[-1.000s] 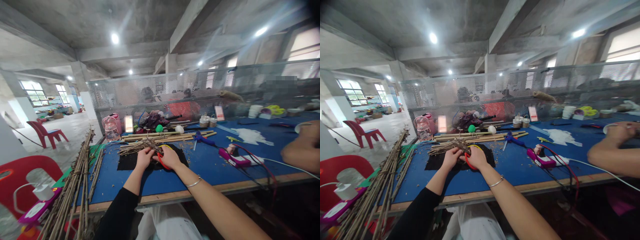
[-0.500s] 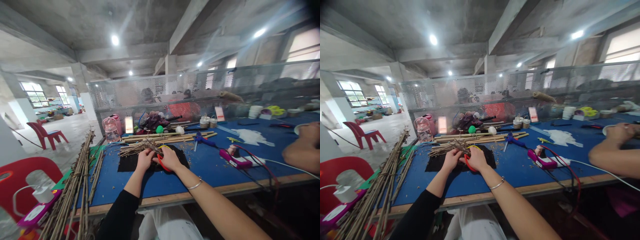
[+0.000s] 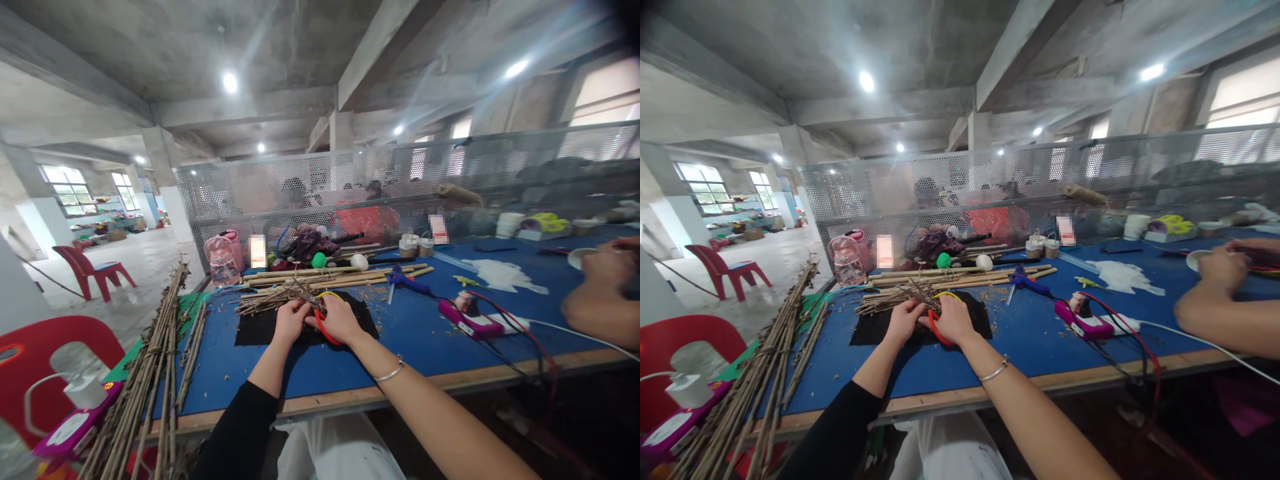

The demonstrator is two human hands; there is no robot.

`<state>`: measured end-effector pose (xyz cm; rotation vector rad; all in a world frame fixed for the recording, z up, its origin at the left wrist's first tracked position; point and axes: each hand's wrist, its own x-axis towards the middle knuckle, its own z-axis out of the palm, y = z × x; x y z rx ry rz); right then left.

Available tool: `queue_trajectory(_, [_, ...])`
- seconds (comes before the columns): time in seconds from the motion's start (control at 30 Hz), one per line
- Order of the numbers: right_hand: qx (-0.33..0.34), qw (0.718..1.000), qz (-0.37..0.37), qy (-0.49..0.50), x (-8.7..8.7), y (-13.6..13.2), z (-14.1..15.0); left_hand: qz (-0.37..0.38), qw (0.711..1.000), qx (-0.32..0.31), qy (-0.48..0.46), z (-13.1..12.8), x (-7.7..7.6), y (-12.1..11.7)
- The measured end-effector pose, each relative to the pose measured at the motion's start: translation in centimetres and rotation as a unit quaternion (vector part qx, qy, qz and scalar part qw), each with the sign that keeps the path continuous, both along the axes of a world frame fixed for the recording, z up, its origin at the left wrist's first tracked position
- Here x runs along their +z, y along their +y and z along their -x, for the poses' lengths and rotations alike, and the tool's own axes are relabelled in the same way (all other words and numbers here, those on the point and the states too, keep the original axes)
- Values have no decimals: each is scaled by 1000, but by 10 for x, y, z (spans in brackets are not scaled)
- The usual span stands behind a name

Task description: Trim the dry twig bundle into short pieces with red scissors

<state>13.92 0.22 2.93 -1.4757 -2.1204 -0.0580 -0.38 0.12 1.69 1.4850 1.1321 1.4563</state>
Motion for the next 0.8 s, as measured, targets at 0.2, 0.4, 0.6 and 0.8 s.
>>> queue_trajectory(0.2, [13, 999, 24, 20, -1, 0, -2, 28, 1000, 0, 6, -4, 0, -2])
queue_trajectory(0.4, [-19, 997, 73, 17, 1, -3, 0, -10, 999, 25, 42, -1, 2, -3])
queue_trajectory(0.6, [-21, 997, 78, 6, 1, -3, 0, 6, 998, 25, 54, 2, 0, -6])
queue_trajectory(0.8, [-30, 997, 76, -9, -1, -3, -2, 23, 999, 23, 23, 3, -5, -4])
